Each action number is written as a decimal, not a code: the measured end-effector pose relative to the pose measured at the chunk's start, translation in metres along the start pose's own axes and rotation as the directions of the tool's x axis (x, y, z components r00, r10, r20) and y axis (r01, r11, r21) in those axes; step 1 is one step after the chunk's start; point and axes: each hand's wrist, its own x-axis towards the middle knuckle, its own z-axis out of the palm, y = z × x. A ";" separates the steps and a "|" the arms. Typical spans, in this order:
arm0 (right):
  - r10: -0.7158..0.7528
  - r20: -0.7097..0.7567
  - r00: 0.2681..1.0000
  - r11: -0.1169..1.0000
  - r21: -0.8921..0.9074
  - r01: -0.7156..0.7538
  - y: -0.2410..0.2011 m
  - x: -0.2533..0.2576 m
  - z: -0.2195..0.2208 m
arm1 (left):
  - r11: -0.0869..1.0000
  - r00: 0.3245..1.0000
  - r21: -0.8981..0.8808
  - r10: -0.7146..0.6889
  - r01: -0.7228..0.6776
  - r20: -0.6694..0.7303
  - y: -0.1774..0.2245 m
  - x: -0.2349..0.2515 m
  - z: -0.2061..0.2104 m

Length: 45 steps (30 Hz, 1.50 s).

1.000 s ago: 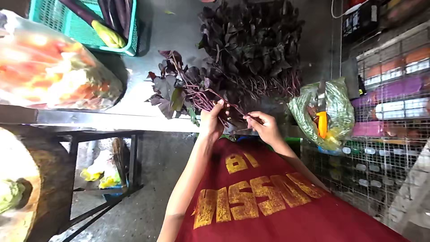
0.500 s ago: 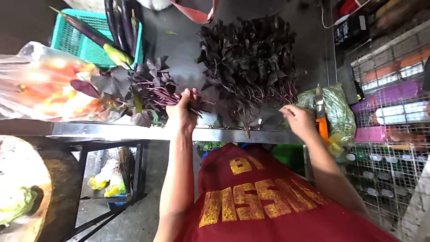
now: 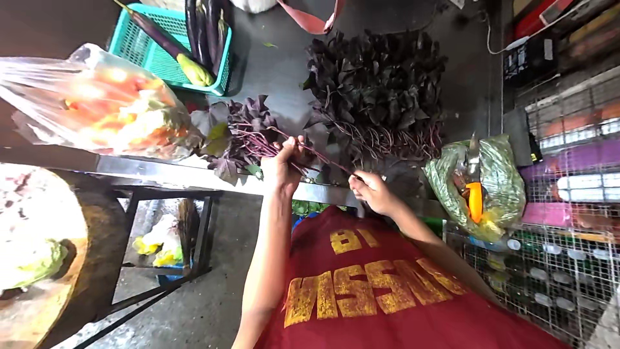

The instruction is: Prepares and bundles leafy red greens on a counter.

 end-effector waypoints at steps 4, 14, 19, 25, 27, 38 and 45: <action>0.056 -0.123 0.991 0.918 -0.385 -0.100 0.009 -0.028 -0.041 | 0.999 0.998 0.034 0.036 -0.034 -0.053 -0.013 0.005 -0.002; 0.220 -0.110 0.969 0.856 -0.454 -0.246 -0.032 0.002 -0.029 | 0.986 0.993 0.130 -0.114 0.108 0.040 -0.009 0.004 -0.012; 0.073 -0.236 0.969 0.866 -0.468 -0.179 -0.007 -0.027 -0.005 | 0.946 0.967 0.220 -0.253 0.240 0.032 -0.051 -0.007 -0.011; -0.210 -0.301 0.930 0.731 -0.680 -0.055 -0.068 -0.048 -0.054 | 0.822 0.901 0.441 -0.429 0.361 0.064 -0.116 -0.022 -0.042; -0.281 -0.242 0.929 0.685 -0.728 0.018 -0.095 -0.038 -0.048 | 0.808 0.851 0.408 -0.510 0.425 0.125 -0.144 -0.030 -0.049; 0.047 -0.255 0.966 0.900 -0.409 -0.152 -0.064 0.018 0.023 | 0.814 0.667 -0.023 -0.459 0.581 0.587 -0.163 -0.034 -0.066; 0.075 -0.310 0.948 0.812 -0.534 -0.238 -0.005 -0.021 0.035 | 0.811 0.691 0.055 -0.529 0.582 0.493 -0.130 -0.034 -0.041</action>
